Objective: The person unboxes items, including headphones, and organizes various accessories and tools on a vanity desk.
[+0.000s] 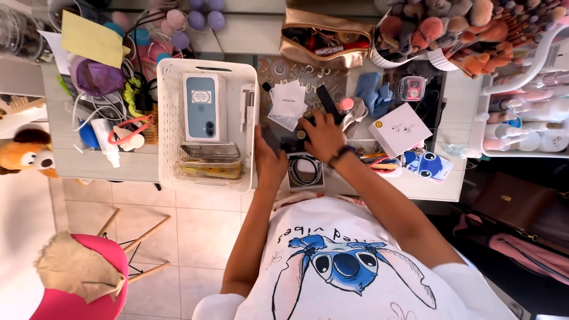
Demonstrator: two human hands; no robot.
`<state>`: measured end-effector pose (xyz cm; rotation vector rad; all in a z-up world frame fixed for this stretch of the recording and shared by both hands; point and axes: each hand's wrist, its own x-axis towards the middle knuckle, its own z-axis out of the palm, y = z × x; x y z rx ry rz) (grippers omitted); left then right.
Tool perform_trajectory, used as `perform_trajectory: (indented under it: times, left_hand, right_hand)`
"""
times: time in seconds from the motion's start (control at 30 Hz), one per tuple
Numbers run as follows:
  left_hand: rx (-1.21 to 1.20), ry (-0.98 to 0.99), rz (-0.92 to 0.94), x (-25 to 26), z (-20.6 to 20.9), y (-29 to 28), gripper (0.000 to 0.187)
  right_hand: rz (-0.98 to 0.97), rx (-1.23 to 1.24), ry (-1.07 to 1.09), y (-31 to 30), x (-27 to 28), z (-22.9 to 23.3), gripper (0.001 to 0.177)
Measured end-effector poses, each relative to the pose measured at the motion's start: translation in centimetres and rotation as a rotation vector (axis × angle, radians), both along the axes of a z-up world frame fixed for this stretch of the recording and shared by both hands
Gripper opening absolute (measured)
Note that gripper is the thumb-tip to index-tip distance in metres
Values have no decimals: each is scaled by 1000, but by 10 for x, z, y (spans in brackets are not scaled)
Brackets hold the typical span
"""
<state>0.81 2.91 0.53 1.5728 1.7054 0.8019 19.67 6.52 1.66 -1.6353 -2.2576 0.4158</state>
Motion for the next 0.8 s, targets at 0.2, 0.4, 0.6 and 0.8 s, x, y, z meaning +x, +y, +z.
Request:
perform_trajectory:
  times: [0.2,0.4,0.6,0.8]
  left_hand:
    - [60,230,-47,31,-14,74,63]
    - [109,523,60,57,-76,126,49]
    - [65,428,23,50,-47,114,36]
    - [505,203,-55,44,45,57,29]
  right_hand:
    - [-143,-315,194,-1,14,-73,21]
    - [-329,-333,896,-47,62,28,39]
    - [-293,-604,1015,-95,59,27,62]
    - [132,-520,585,-105,11,-2,54]
